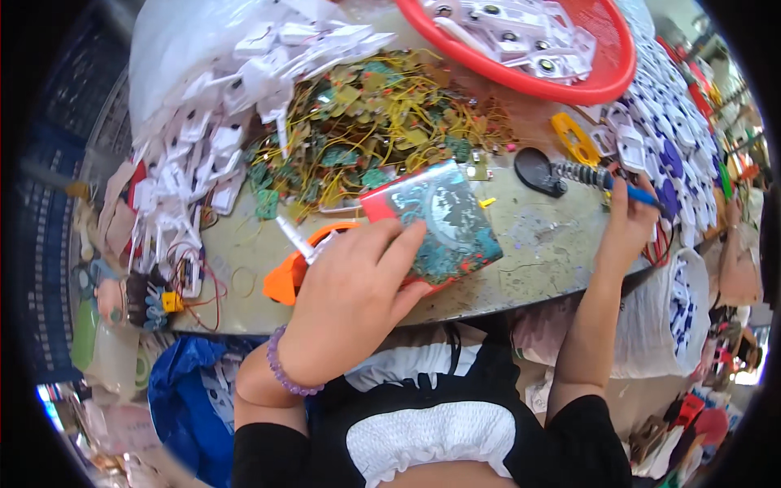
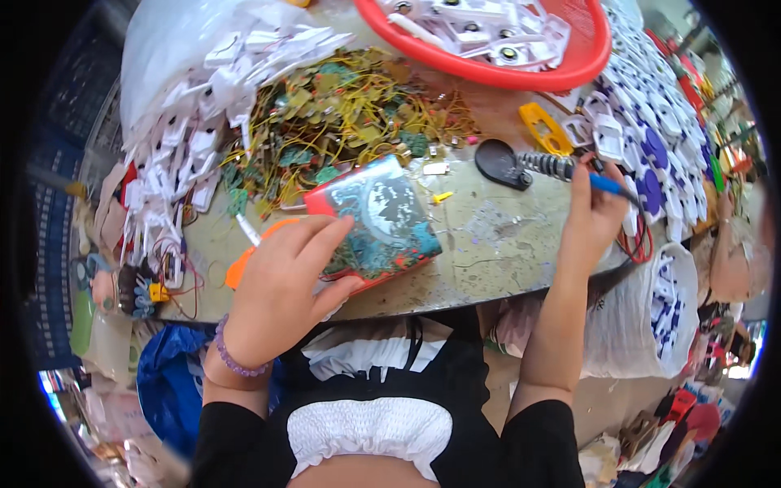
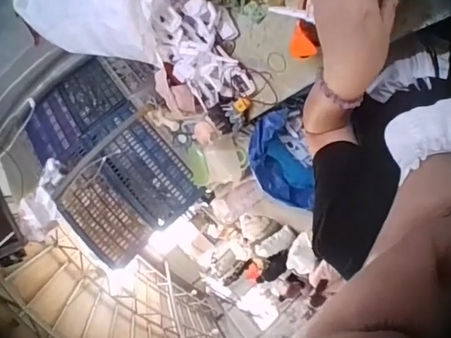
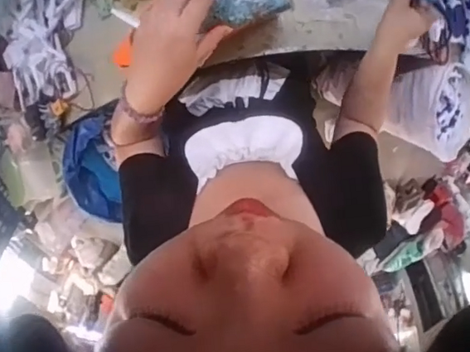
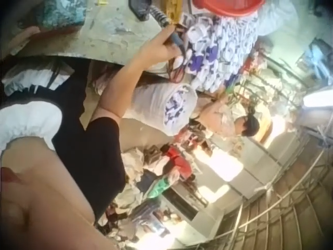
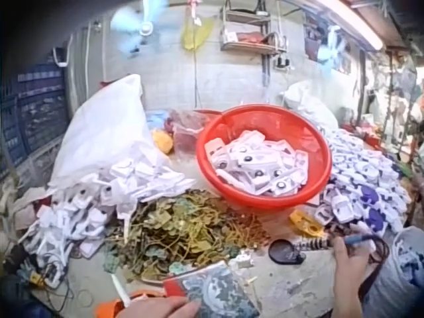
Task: Assembling electronic components by soldering wires to a PCB and placing it in a housing.
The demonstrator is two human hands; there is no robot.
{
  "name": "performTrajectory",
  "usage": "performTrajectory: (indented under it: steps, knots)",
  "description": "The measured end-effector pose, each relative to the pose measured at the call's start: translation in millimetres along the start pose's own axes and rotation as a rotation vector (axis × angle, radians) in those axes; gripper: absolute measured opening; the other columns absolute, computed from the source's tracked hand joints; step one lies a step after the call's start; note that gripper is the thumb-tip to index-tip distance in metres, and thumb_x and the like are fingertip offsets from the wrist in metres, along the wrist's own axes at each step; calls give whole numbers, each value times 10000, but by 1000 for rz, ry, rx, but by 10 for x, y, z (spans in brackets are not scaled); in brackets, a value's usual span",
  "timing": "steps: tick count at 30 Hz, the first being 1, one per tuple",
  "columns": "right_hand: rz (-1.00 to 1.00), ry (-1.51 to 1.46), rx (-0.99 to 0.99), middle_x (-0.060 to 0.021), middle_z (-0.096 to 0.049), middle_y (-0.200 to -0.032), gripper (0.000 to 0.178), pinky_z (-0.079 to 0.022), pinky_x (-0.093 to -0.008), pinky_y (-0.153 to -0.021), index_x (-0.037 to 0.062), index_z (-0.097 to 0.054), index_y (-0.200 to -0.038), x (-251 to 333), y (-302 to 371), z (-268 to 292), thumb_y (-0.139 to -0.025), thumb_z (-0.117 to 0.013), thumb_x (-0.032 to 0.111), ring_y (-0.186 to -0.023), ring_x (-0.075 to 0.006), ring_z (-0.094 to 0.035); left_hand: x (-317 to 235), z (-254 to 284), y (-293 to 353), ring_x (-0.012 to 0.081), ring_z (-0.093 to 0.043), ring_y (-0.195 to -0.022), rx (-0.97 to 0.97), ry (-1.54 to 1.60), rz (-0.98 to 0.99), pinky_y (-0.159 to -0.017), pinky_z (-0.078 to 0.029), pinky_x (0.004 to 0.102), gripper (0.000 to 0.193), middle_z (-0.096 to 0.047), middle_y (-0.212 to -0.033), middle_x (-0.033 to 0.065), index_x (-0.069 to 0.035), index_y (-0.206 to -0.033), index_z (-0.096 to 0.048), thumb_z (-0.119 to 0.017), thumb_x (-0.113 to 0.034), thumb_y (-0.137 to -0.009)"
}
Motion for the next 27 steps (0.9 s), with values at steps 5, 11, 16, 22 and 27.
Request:
performTrajectory:
  steps: [5,11,16,22,27]
  knots:
    - [-53,-80,-191,-21,-518,-958,297,-359,-195,-634,-2,-445,-1230,25,468,383,-957,-523,87,-711,-55,-416,38,59,51,321,-618,-930,-15,19,33,-800,-504,389,530,-625,-1056,141,-35,-1209,-566,-750,-143,-723]
    - [129,-44,261,-84,-559,-987,169,-417,-245,-724,3,-553,-1056,398,1146,7,-891,-558,-31,-812,-137,-514,394,158,278,306,-616,-939,-370,317,-43,-791,-520,364,553,-606,-1054,152,-43,-1190,-569,-687,-80,-651]
    - [479,22,956,-126,-645,-1028,264,-430,-423,-882,36,-631,-998,1342,1187,-1035,-742,-695,26,-964,-305,-577,601,-18,597,302,-576,-1052,-426,580,-51,-921,-484,385,632,-546,-1136,176,-41,-1246,-470,-663,-15,-645]
    - [614,109,1429,-66,-652,-986,315,-239,-536,-1103,111,-654,-1055,1349,1361,-1791,-748,-722,92,-1099,-241,-563,638,-38,638,350,-546,-1141,-458,842,-178,-1008,-441,443,675,-430,-1193,168,-33,-1296,-365,-631,51,-681]
    - [714,81,1330,-19,-651,-813,148,-350,-486,-1032,118,-709,-893,1450,1250,-1743,-750,-721,83,-865,-191,-614,805,-48,706,346,-526,-1186,-508,776,-26,-986,-447,407,638,-440,-1159,168,-27,-1270,-389,-624,52,-682]
Point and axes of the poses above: each hand's wrist, its own y-axis away from the middle knuckle, its own z-axis out of the back of the hand, x = y × z, the point moved 5 cm from there along -y, towards the middle knuckle
